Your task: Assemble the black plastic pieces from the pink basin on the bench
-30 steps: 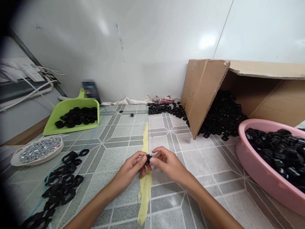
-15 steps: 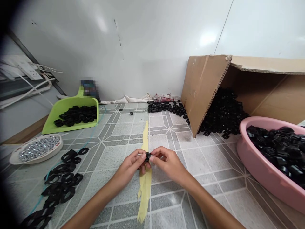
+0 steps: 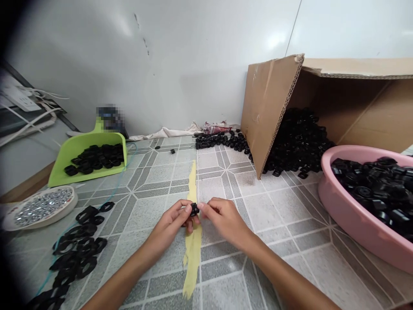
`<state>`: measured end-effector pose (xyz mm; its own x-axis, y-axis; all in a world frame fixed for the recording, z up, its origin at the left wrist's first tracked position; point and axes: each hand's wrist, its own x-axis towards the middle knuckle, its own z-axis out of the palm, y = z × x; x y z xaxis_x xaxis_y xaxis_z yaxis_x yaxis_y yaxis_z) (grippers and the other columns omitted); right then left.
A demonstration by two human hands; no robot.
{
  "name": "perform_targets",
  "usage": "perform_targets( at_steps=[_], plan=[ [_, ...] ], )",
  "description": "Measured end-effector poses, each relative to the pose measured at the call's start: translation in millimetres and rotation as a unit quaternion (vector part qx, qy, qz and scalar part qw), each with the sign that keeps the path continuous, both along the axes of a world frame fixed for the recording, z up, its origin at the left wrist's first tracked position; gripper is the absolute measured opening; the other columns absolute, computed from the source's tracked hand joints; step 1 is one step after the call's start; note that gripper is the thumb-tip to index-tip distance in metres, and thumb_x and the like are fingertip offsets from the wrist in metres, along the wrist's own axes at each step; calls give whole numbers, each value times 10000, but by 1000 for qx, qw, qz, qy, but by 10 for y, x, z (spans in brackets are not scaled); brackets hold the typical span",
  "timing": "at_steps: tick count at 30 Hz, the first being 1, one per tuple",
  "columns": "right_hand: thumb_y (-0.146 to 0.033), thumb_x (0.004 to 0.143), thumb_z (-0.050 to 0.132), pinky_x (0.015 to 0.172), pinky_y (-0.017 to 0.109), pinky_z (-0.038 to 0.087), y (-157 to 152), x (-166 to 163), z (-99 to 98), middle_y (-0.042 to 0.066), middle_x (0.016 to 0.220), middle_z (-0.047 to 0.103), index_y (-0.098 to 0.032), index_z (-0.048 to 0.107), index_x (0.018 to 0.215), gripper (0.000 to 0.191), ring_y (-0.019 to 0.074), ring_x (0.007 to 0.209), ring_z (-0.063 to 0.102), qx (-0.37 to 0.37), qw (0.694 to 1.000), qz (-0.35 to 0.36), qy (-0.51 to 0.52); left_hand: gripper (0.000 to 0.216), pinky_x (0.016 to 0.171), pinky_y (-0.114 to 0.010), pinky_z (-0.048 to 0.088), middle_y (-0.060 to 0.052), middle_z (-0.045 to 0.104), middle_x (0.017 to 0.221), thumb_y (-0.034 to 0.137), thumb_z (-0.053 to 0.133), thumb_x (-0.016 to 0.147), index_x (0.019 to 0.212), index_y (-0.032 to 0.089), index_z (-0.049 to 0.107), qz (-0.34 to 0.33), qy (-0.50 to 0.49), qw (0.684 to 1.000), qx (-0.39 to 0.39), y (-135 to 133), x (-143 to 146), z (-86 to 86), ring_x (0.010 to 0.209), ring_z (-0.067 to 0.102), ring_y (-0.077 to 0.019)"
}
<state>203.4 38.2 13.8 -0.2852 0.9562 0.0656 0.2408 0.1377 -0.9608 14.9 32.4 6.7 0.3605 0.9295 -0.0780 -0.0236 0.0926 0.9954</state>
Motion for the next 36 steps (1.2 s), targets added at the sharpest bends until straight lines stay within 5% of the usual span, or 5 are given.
perform_targets(
  at_steps=[4,9,18,26,36],
  plan=[
    [-463,933,641,738,281,444,1,5,4,12,873,667,-201,684,965,268,166,812,604,9,1000,6,28,291,655,-271,438,-20,683,771,477,528,991,994,188,560,0,0,1000,6,-8,1,-14,636,579,-137],
    [-572,1012,429,658,285,393,11,19,-9,-3,655,563,-179,637,709,538,150,668,533,-27,1000,-8,-3,319,657,-269,436,-30,687,774,499,530,984,928,186,557,4,6,1000,-6,-18,10,-34,645,580,-139],
    [-391,922,667,757,310,452,-15,-25,-6,12,853,654,-227,658,982,175,181,817,591,-22,999,20,11,384,660,-276,442,20,610,675,518,559,959,1148,184,569,15,14,1000,9,-27,8,-1,640,578,-159],
    [-495,1033,443,651,285,399,-26,-24,-85,-1,711,573,-196,559,716,451,157,690,535,9,998,38,-54,315,669,-270,437,-20,649,811,493,532,982,1062,190,559,-16,1,1000,27,-65,14,-45,669,562,-140],
    [-470,966,594,723,302,426,-17,-32,-49,18,841,625,-203,614,892,277,174,792,563,-10,999,49,-3,341,692,-276,437,16,603,727,498,545,970,1111,190,589,0,-4,1000,17,-35,6,-15,669,565,-154]
  ],
)
